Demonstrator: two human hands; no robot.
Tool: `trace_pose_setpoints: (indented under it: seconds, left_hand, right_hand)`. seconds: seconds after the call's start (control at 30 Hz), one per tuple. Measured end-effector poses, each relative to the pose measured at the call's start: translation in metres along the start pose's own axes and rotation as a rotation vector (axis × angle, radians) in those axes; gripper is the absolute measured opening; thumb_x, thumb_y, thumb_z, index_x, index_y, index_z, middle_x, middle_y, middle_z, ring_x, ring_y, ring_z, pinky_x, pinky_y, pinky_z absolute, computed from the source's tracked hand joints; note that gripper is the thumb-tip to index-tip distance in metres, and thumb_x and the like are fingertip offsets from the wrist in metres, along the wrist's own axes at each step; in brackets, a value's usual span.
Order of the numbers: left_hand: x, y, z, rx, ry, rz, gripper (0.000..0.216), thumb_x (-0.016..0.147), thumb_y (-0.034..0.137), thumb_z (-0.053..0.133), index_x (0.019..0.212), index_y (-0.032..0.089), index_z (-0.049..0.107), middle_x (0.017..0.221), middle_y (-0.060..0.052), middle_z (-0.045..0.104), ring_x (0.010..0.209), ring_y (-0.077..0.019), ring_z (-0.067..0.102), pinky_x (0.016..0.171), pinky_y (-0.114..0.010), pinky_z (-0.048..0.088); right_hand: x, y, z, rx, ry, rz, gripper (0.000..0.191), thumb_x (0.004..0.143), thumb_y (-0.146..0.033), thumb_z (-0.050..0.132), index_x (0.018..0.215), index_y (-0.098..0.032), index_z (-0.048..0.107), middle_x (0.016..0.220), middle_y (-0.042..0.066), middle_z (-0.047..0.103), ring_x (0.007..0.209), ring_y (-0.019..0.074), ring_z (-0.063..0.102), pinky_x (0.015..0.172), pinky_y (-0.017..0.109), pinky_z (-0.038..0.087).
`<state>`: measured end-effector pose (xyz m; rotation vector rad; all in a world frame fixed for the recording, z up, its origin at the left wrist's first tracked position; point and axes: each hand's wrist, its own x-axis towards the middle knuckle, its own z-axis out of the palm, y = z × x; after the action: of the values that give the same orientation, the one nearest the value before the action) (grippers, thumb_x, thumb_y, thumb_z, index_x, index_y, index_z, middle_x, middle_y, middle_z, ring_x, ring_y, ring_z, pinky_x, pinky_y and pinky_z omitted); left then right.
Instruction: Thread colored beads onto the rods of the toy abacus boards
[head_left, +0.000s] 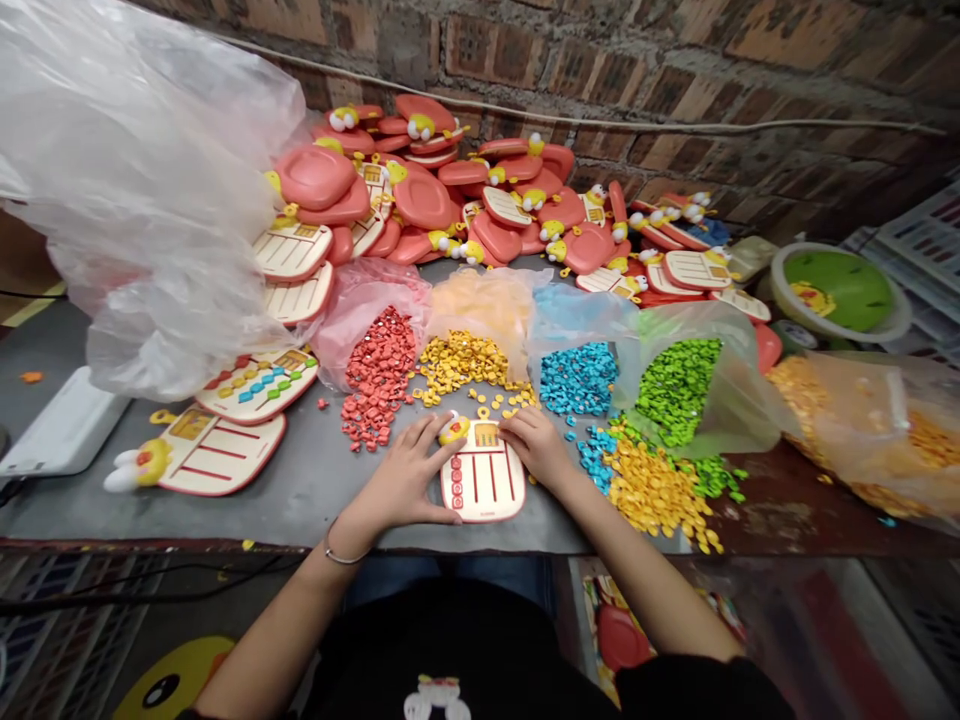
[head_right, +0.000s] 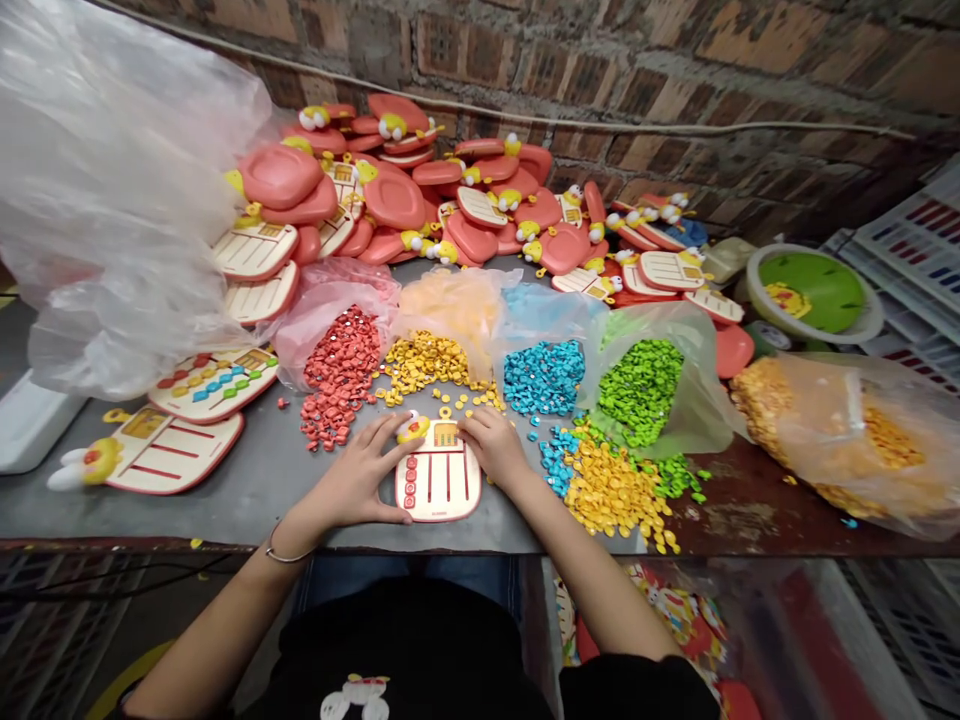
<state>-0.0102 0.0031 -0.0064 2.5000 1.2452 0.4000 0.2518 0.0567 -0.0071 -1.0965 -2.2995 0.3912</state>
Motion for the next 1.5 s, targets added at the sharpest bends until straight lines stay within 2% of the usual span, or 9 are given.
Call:
trace_pose_setpoints:
  seconds: [0.17,0.47,0.77,0.9,1.0,1.07,1.17,1.3,1.5]
  left_hand:
    - [0.001,0.001,-0.003,0.016,0.019,0.01,0.101,0.061,0.085,0.06,0.142,0.027,0.045,0.156,-0.011,0.026,0.138,-0.0377,0.027,0.111,-0.051,0.022]
    - [0.002,0.004,-0.004,0.013,0.036,0.031,0.099,0.059,0.086,0.06,0.139,0.028,0.049,0.155,-0.01,0.029,0.133,-0.0369,0.034,0.11,-0.051,0.023]
    - [0.0,0.001,0.003,0.008,0.016,0.038,0.101,0.062,0.084,0.06,0.143,0.027,0.044,0.157,-0.012,0.022,0.136,-0.0385,0.029,0.109,-0.052,0.026]
    - [0.0,0.001,0.003,0.026,0.041,0.024,0.101,0.06,0.085,0.06,0.139,0.025,0.049,0.155,-0.013,0.027,0.134,-0.038,0.031,0.11,-0.052,0.025]
    - [0.0,0.001,0.002,0.021,0.043,0.025,0.101,0.059,0.085,0.061,0.139,0.024,0.05,0.154,-0.014,0.028,0.134,-0.038,0.032,0.109,-0.051,0.026]
    - [0.0,0.001,0.001,0.012,0.039,0.027,0.102,0.06,0.085,0.061,0.141,0.025,0.046,0.155,-0.013,0.026,0.134,-0.0383,0.031,0.109,-0.052,0.026]
    - [0.0,0.002,-0.001,0.001,0.036,0.031,0.103,0.062,0.084,0.06,0.145,0.027,0.041,0.156,-0.012,0.025,0.135,-0.0383,0.029,0.11,-0.052,0.024]
    - [0.0,0.002,-0.002,-0.002,0.027,0.029,0.103,0.063,0.083,0.061,0.146,0.027,0.04,0.156,-0.012,0.023,0.137,-0.0387,0.026,0.111,-0.053,0.022]
    - [0.001,0.001,-0.001,-0.003,0.021,0.042,0.103,0.064,0.086,0.056,0.146,0.026,0.04,0.157,-0.013,0.021,0.14,-0.038,0.022,0.113,-0.053,0.019]
  right_hand:
    - [-0.002,-0.003,-0.002,0.078,-0.014,0.067,0.022,0.093,-0.022,0.056,0.112,-0.017,0.065,0.088,0.008,0.07,0.081,0.0214,0.063,0.074,0.033,0.05]
    - [-0.006,-0.003,-0.025,0.106,-0.237,0.024,0.014,0.087,-0.018,0.063,0.1,-0.018,0.068,0.086,0.007,0.071,0.08,0.0205,0.065,0.071,0.03,0.05]
    - [-0.013,-0.034,0.016,0.292,0.014,0.114,0.009,0.089,-0.027,0.063,0.092,-0.02,0.068,0.085,0.006,0.071,0.079,0.0204,0.065,0.074,0.033,0.05]
    - [-0.008,-0.041,0.014,0.411,-0.184,0.044,0.015,0.084,-0.034,0.07,0.089,-0.02,0.07,0.077,0.003,0.069,0.072,0.0175,0.063,0.072,0.031,0.049]
    - [-0.003,-0.036,0.0,0.523,-0.339,-0.003,0.021,0.081,-0.038,0.072,0.095,-0.021,0.071,0.085,0.003,0.071,0.077,0.0174,0.065,0.075,0.03,0.05]
    - [0.01,-0.028,-0.005,0.498,-0.249,0.036,0.018,0.086,-0.032,0.067,0.1,-0.021,0.07,0.093,0.005,0.071,0.085,0.0183,0.065,0.079,0.032,0.05]
    - [0.046,-0.011,0.003,0.257,-0.037,0.09,0.015,0.087,-0.018,0.064,0.101,-0.018,0.068,0.1,0.008,0.069,0.096,0.0219,0.062,0.086,0.037,0.049]
    - [0.084,0.004,0.018,0.039,-0.15,0.043,0.012,0.081,-0.005,0.065,0.086,-0.016,0.069,0.089,0.009,0.068,0.092,0.0238,0.061,0.084,0.039,0.049]
    - [0.05,-0.004,-0.019,0.25,-0.022,0.004,0.011,0.09,-0.014,0.057,0.09,-0.019,0.067,0.093,0.006,0.063,0.087,0.0176,0.061,0.078,0.031,0.051]
